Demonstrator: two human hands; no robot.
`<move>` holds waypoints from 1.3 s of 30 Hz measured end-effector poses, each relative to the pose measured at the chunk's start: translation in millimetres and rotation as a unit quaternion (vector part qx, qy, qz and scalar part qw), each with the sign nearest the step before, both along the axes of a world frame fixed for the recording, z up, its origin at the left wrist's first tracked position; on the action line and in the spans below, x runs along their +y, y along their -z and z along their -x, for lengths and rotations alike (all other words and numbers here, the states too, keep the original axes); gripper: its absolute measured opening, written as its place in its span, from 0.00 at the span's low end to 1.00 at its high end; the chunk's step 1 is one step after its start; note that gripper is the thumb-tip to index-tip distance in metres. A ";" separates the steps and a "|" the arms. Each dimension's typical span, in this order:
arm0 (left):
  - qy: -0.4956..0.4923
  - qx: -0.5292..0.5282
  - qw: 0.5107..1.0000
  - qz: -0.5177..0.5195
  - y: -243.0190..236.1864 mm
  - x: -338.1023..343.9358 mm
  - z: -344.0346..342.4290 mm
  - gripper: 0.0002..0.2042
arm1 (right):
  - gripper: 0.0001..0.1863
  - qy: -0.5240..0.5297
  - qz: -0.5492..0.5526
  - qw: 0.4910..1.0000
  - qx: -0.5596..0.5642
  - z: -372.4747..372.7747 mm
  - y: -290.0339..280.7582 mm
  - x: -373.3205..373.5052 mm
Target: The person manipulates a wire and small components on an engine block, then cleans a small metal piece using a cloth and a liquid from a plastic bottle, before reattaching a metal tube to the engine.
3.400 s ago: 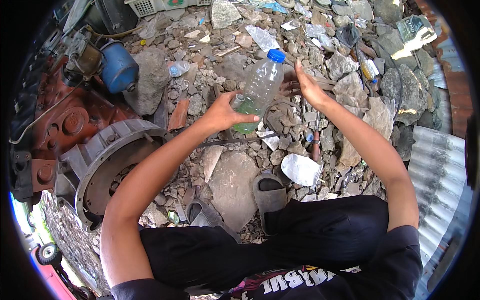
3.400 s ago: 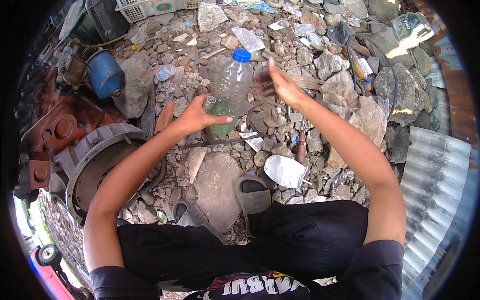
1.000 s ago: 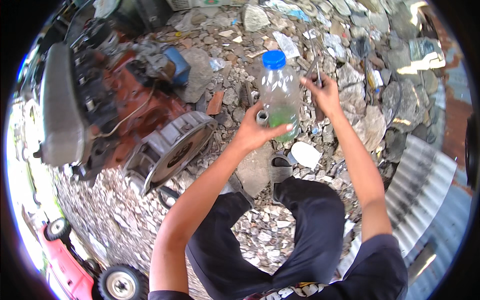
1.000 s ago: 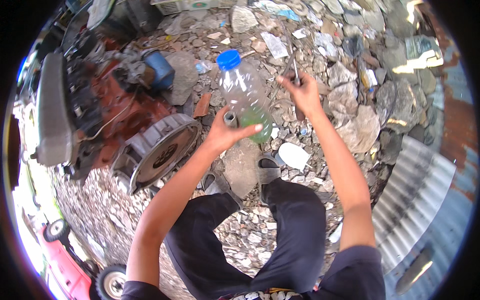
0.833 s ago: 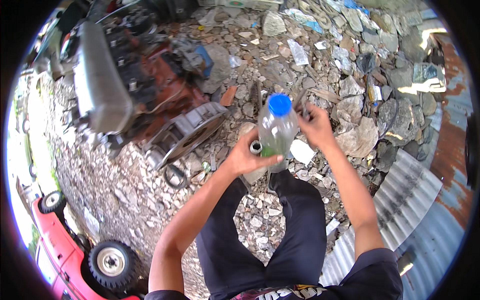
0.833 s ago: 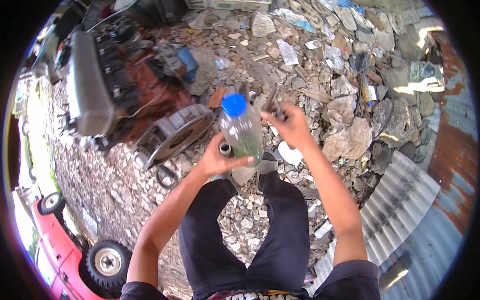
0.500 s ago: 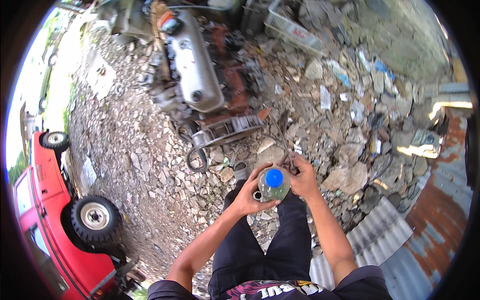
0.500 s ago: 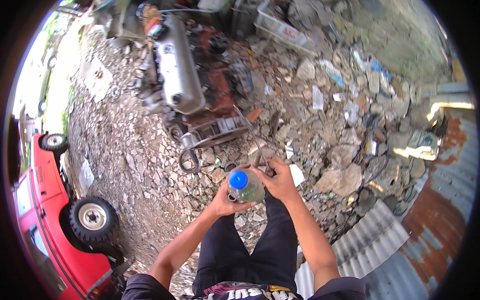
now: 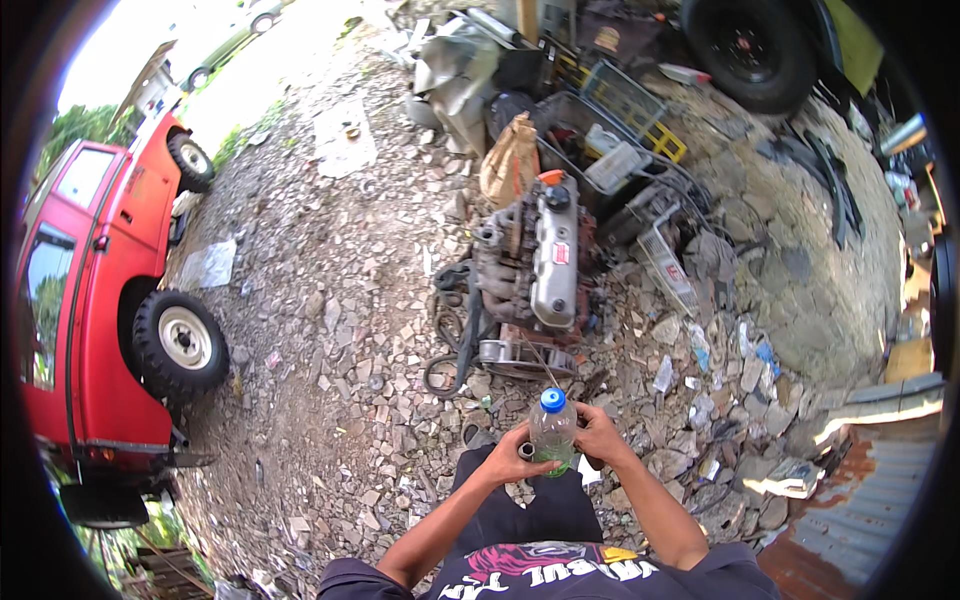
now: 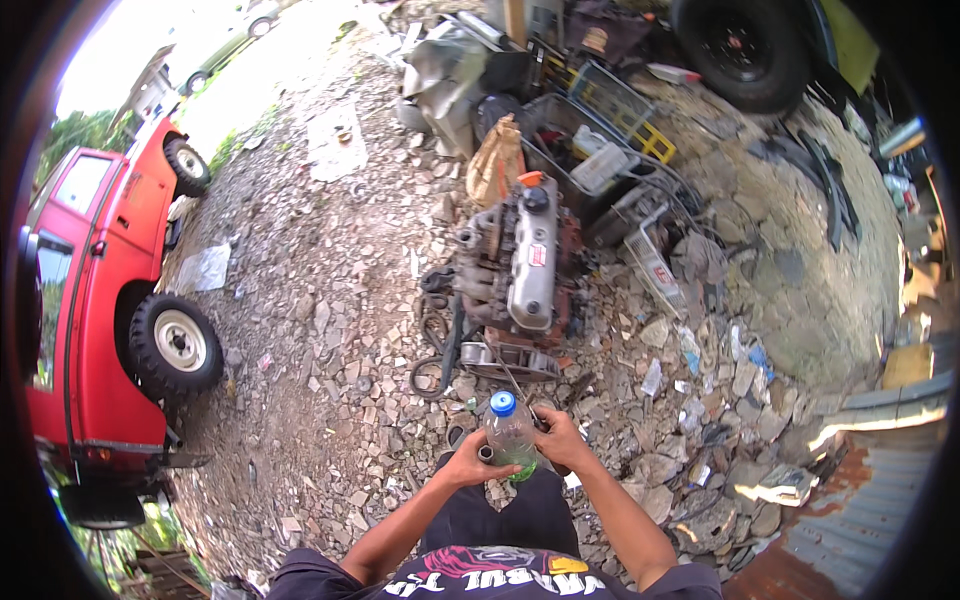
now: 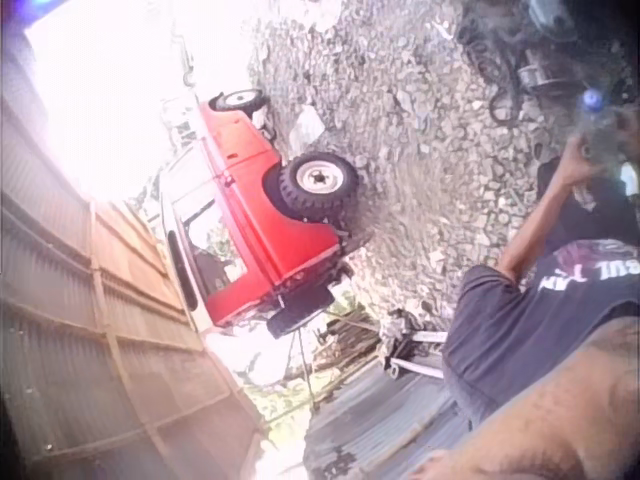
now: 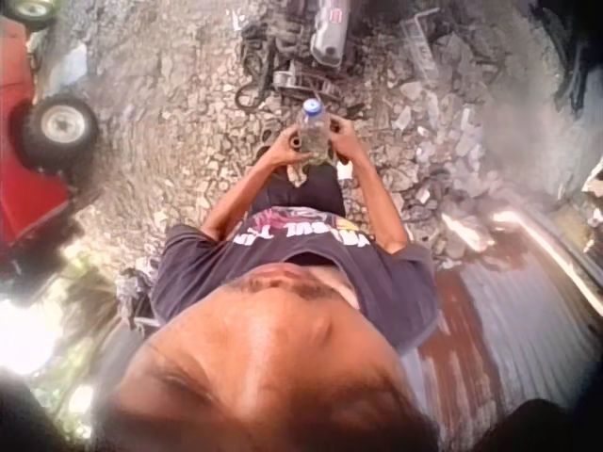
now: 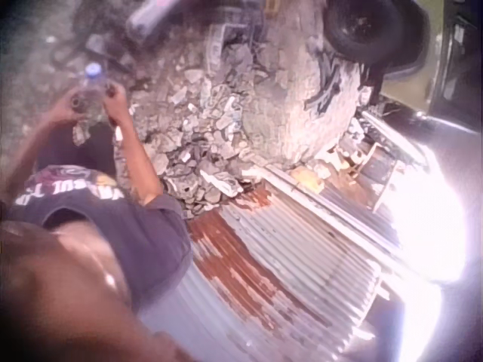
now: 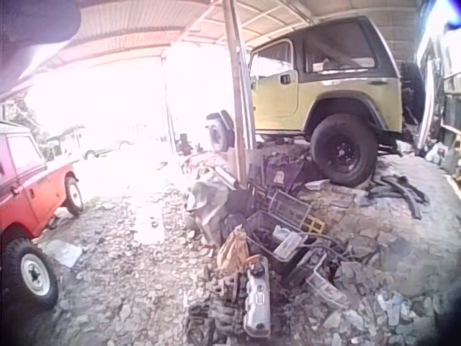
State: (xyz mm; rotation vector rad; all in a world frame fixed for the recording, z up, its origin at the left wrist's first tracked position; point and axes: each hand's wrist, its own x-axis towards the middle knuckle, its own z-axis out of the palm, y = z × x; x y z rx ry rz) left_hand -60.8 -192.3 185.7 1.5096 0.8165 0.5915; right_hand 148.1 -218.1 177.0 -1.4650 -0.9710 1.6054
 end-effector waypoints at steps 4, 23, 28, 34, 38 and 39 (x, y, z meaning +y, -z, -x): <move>-0.077 0.040 0.996 0.017 -11.8 12.9 59.9 0.31 | 0.14 0.017 0.048 0.999 -0.018 45.8 -35.5 44.7; -0.400 0.020 0.916 -0.007 5.7 111.7 228.3 0.23 | 0.21 0.232 -0.068 0.970 -0.029 106.4 -8.7 170.6; -0.436 0.018 0.900 0.013 -16.0 156.7 187.7 0.26 | 0.17 0.169 -0.034 0.982 -0.076 82.8 38.4 298.8; -0.441 -0.031 0.894 0.070 29.2 248.9 100.4 0.27 | 0.22 0.167 -0.043 0.959 -0.226 -10.0 185.5 432.0; -0.449 0.023 0.893 0.018 37.2 271.3 94.2 0.28 | 0.23 0.098 -0.021 0.924 -0.368 25.0 209.9 492.1; -0.434 0.037 0.900 0.030 34.0 277.3 83.4 0.28 | 0.23 0.078 -0.023 0.913 -0.400 12.8 210.4 499.9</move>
